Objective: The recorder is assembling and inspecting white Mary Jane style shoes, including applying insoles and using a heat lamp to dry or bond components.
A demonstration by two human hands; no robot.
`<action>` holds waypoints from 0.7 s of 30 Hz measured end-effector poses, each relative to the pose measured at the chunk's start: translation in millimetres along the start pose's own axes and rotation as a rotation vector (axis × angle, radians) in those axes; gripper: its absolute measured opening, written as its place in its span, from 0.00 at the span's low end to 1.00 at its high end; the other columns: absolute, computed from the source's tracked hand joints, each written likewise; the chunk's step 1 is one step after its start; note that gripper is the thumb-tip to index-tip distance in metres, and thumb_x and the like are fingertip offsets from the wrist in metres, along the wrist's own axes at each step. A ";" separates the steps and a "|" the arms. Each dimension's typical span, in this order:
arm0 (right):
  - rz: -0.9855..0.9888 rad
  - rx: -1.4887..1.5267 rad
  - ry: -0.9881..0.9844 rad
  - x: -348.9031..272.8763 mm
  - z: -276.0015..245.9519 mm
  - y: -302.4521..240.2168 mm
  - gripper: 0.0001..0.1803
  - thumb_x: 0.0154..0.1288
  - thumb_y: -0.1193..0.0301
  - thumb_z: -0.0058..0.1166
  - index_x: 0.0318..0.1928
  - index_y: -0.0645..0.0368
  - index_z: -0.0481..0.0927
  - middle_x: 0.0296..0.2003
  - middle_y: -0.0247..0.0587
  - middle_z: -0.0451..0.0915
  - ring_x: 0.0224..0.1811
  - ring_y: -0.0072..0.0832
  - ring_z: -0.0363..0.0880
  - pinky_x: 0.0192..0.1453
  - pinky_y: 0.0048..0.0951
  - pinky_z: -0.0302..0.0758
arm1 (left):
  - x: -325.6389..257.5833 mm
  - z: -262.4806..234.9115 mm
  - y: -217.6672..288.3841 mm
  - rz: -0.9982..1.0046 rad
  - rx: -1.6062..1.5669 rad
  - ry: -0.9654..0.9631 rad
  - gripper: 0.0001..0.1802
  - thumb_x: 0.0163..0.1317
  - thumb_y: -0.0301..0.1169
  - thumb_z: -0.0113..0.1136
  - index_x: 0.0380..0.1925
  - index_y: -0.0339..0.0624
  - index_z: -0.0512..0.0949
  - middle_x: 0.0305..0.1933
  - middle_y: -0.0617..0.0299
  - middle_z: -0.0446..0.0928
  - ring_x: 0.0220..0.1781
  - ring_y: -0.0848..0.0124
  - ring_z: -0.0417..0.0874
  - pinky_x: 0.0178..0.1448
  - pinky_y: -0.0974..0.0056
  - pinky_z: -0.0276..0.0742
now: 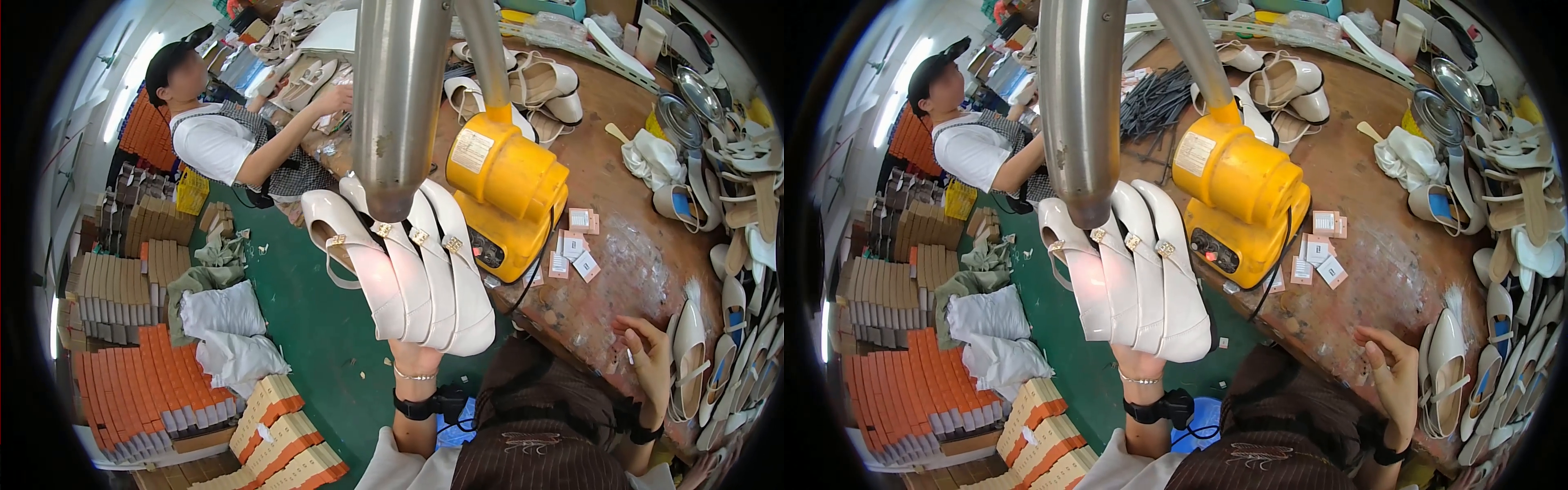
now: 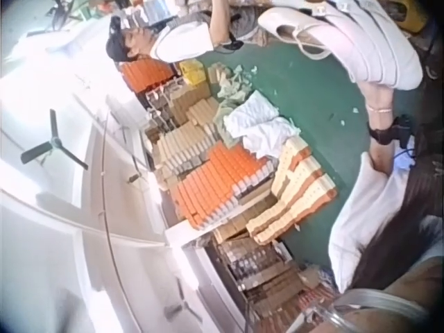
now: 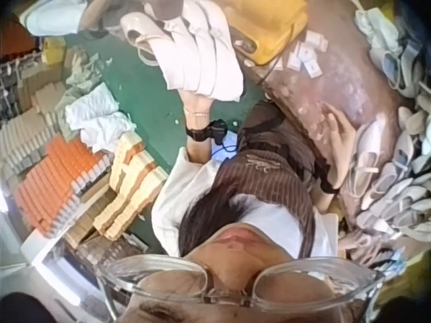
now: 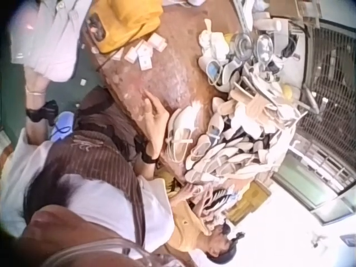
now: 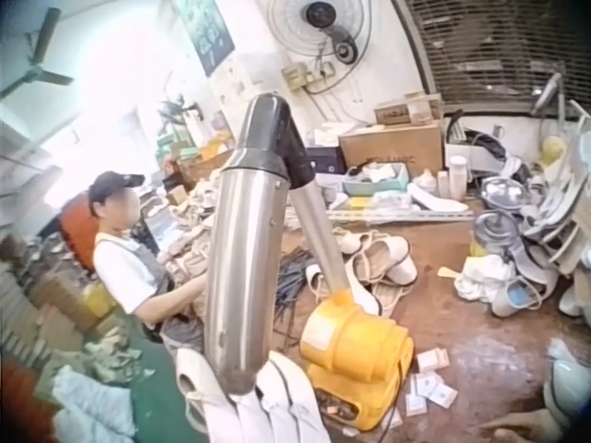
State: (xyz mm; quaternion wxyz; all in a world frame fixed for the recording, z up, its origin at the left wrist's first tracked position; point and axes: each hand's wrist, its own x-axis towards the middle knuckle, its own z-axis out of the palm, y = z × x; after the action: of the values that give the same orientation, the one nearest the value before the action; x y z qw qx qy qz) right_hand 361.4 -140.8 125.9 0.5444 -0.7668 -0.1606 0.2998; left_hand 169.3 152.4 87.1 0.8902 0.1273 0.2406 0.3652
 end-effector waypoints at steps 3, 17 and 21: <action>0.018 -0.027 0.013 1.4 -1.2 0.8 0.17 0.71 0.68 0.53 0.49 0.72 0.80 0.41 0.46 0.84 0.47 0.27 0.81 0.54 0.27 0.74 | 5.2 -5.7 1.4 -0.040 -0.197 -0.304 0.31 0.73 0.50 0.39 0.67 0.41 0.64 0.68 0.54 0.69 0.68 0.53 0.70 0.71 0.45 0.65; -0.034 -0.184 0.062 -0.8 0.1 6.0 0.18 0.69 0.67 0.54 0.48 0.72 0.80 0.40 0.46 0.85 0.43 0.25 0.79 0.50 0.26 0.74 | 7.9 7.7 -5.9 0.031 -0.233 -0.343 0.36 0.69 0.58 0.43 0.68 0.47 0.64 0.70 0.59 0.68 0.71 0.57 0.66 0.74 0.46 0.59; -0.046 -0.250 0.058 -2.0 0.1 5.2 0.17 0.68 0.68 0.54 0.48 0.72 0.80 0.40 0.47 0.85 0.43 0.26 0.79 0.50 0.27 0.74 | 9.8 9.4 -5.4 0.087 -0.232 -0.396 0.36 0.68 0.58 0.45 0.69 0.49 0.63 0.70 0.62 0.67 0.72 0.59 0.66 0.76 0.47 0.56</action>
State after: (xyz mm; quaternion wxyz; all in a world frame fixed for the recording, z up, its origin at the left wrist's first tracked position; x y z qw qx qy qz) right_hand 359.4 -143.8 121.6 0.4557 -0.8332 -0.1984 0.2423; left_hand 183.4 155.1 89.6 0.9121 0.1035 0.0117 0.3964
